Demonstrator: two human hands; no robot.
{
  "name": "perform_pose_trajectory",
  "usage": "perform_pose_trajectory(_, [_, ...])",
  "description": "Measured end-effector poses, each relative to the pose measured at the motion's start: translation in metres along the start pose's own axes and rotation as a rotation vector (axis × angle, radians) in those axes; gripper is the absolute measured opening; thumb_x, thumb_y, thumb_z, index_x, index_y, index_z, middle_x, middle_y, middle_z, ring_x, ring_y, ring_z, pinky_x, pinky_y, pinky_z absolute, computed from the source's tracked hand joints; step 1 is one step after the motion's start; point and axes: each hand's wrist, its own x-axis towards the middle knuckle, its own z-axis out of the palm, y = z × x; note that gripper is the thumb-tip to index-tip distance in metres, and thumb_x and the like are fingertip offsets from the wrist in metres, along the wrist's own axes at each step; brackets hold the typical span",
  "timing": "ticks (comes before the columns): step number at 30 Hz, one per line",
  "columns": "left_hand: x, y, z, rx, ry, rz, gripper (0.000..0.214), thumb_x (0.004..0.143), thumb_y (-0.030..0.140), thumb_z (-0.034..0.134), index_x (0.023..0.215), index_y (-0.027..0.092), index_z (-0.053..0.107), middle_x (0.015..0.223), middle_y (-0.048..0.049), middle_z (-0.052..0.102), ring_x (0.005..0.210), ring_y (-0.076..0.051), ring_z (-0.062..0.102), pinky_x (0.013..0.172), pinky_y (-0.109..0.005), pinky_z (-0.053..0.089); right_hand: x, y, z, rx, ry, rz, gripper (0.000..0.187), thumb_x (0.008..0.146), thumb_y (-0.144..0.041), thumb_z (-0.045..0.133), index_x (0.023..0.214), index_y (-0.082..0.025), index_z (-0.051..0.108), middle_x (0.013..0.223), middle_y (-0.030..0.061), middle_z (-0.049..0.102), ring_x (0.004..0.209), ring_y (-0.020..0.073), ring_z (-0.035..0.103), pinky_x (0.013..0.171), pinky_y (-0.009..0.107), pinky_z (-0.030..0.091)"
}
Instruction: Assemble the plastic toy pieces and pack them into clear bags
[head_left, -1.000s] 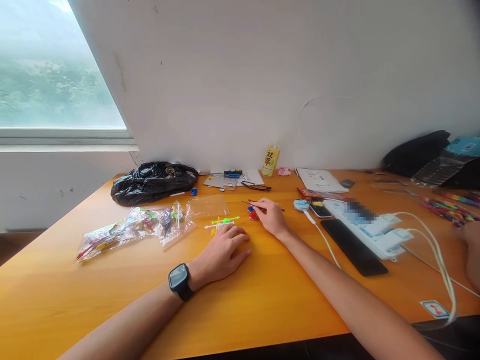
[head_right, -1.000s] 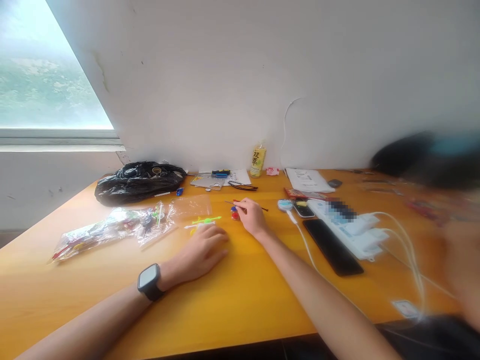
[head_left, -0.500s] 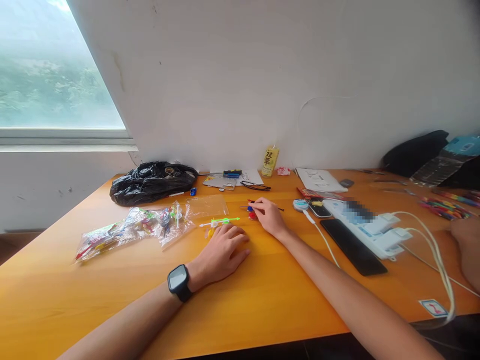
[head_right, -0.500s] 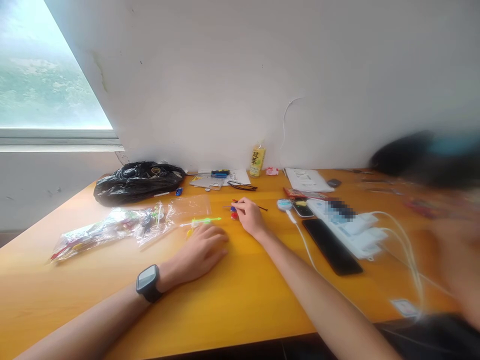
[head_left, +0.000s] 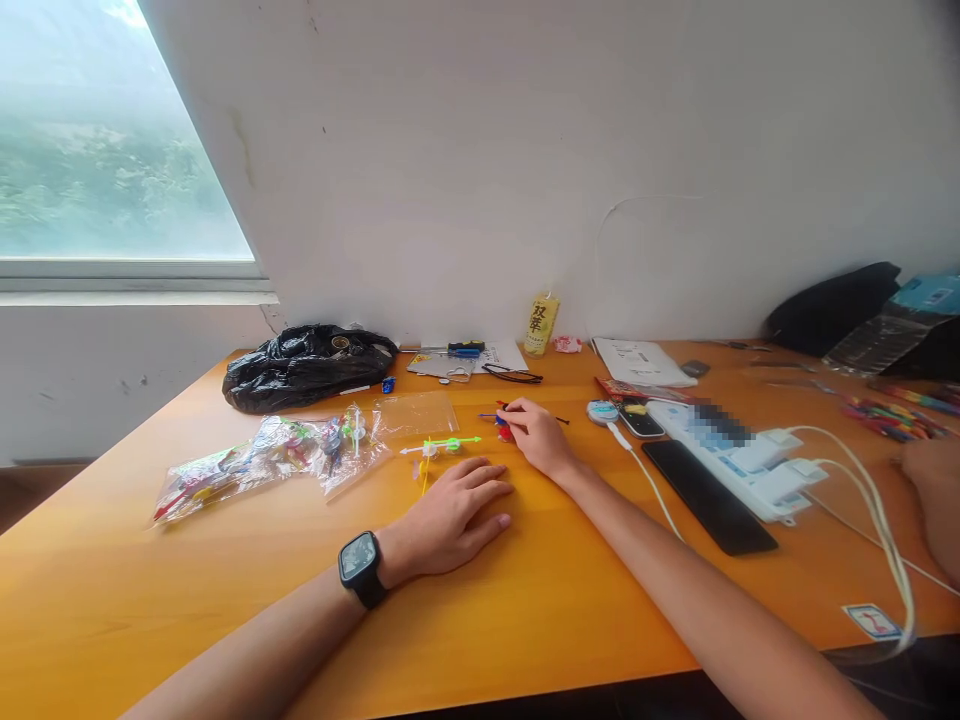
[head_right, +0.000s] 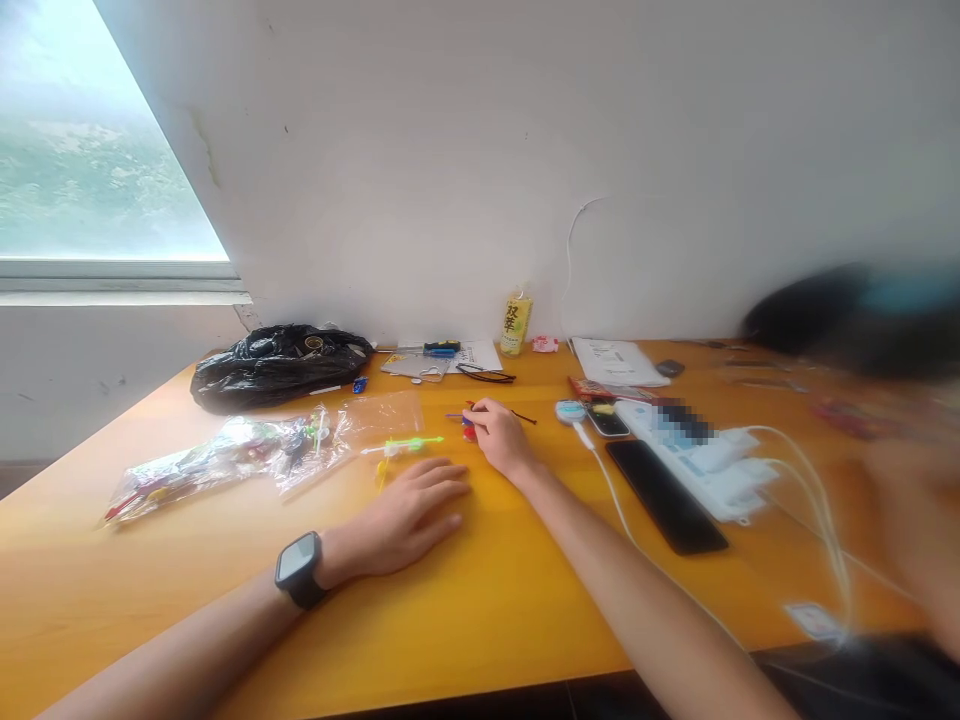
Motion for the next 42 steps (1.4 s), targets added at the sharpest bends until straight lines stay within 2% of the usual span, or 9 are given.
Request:
perform_pose_trajectory(3, [-0.001, -0.004, 0.002, 0.078, 0.045, -0.070, 0.036, 0.106, 0.036, 0.054, 0.140, 0.027, 0.061, 0.151, -0.0106, 0.059, 0.145, -0.032, 0.047, 0.122, -0.057, 0.041, -0.001, -0.006, -0.005, -0.203, -0.004, -0.049, 0.029, 0.098, -0.011, 0.058, 0.104, -0.024, 0.083, 0.109, 0.0066, 0.074, 0.104, 0.0217, 0.067, 0.092, 0.034, 0.055])
perform_pose_trajectory(6, [-0.001, -0.007, 0.003, 0.111, 0.092, -0.109, 0.035, 0.106, 0.035, 0.054, 0.140, 0.029, 0.061, 0.149, -0.0105, 0.060, 0.141, -0.033, 0.049, 0.120, -0.060, 0.040, -0.002, -0.011, -0.008, -0.265, -0.028, -0.053, 0.029, 0.099, -0.011, 0.058, 0.105, -0.025, 0.083, 0.108, 0.0063, 0.075, 0.105, 0.0218, 0.065, 0.092, 0.033, 0.052])
perform_pose_trajectory(14, [0.002, -0.012, 0.002, -0.013, 0.135, -0.093, 0.027, 0.098, 0.026, 0.064, 0.124, 0.028, 0.068, 0.136, -0.0084, 0.067, 0.128, -0.030, 0.058, 0.114, -0.051, 0.048, 0.000, -0.013, -0.007, -0.224, -0.083, 0.016, 0.019, 0.098, -0.016, 0.060, 0.101, -0.021, 0.077, 0.105, 0.0067, 0.074, 0.102, 0.0220, 0.065, 0.091, 0.033, 0.049])
perform_pose_trajectory(19, [0.002, -0.013, 0.000, -0.119, 0.150, -0.097, 0.027, 0.099, 0.026, 0.062, 0.126, 0.027, 0.067, 0.131, -0.0080, 0.070, 0.122, -0.027, 0.063, 0.110, -0.045, 0.051, -0.002, -0.009, -0.001, -0.167, -0.008, -0.030, 0.007, 0.098, -0.019, 0.060, 0.100, -0.020, 0.067, 0.102, 0.0062, 0.072, 0.099, 0.0223, 0.064, 0.090, 0.033, 0.048])
perform_pose_trajectory(25, [0.002, -0.013, 0.000, -0.248, 0.213, -0.185, 0.022, 0.101, 0.028, 0.059, 0.122, 0.024, 0.067, 0.119, -0.0075, 0.074, 0.108, -0.023, 0.070, 0.099, -0.040, 0.058, -0.002, -0.009, 0.000, -0.018, 0.052, -0.042, 0.014, 0.099, -0.019, 0.055, 0.109, -0.021, 0.064, 0.112, 0.0082, 0.069, 0.106, 0.0227, 0.066, 0.097, 0.035, 0.051])
perform_pose_trajectory(30, [0.004, -0.017, 0.001, -0.478, 0.314, -0.291, 0.029, 0.104, 0.038, 0.060, 0.129, 0.024, 0.065, 0.124, -0.0094, 0.073, 0.110, -0.022, 0.071, 0.102, -0.041, 0.058, -0.006, -0.032, -0.003, 0.087, 0.116, -0.113, 0.024, 0.102, -0.023, 0.054, 0.124, -0.023, 0.062, 0.120, 0.0094, 0.068, 0.112, 0.0232, 0.066, 0.103, 0.037, 0.052])
perform_pose_trajectory(36, [0.011, -0.012, -0.007, -1.112, 0.445, -0.447, 0.046, 0.106, 0.048, 0.057, 0.144, 0.022, 0.058, 0.145, -0.0137, 0.064, 0.120, -0.025, 0.070, 0.113, -0.046, 0.052, -0.020, -0.068, -0.003, 0.156, 0.097, -0.252, 0.028, 0.103, -0.028, 0.059, 0.131, -0.029, 0.063, 0.122, 0.0085, 0.071, 0.118, 0.0286, 0.060, 0.103, 0.048, 0.054])
perform_pose_trajectory(39, [0.014, -0.009, -0.016, -1.151, 0.483, -0.466, 0.047, 0.098, 0.046, 0.070, 0.136, 0.019, 0.067, 0.143, -0.0148, 0.066, 0.127, -0.029, 0.065, 0.114, -0.044, 0.050, -0.024, -0.075, -0.002, 0.232, 0.039, -0.273, 0.031, 0.103, -0.028, 0.059, 0.133, -0.033, 0.064, 0.123, 0.0075, 0.070, 0.119, 0.0279, 0.059, 0.096, 0.045, 0.057])
perform_pose_trajectory(42, [0.014, -0.009, -0.022, -1.046, 0.523, -0.505, 0.047, 0.091, 0.043, 0.080, 0.130, 0.018, 0.072, 0.133, -0.0145, 0.072, 0.120, -0.028, 0.069, 0.109, -0.041, 0.053, -0.024, -0.074, -0.003, 0.285, 0.036, -0.226, 0.033, 0.101, -0.034, 0.064, 0.134, -0.032, 0.064, 0.126, 0.0082, 0.068, 0.120, 0.0284, 0.058, 0.092, 0.042, 0.056])
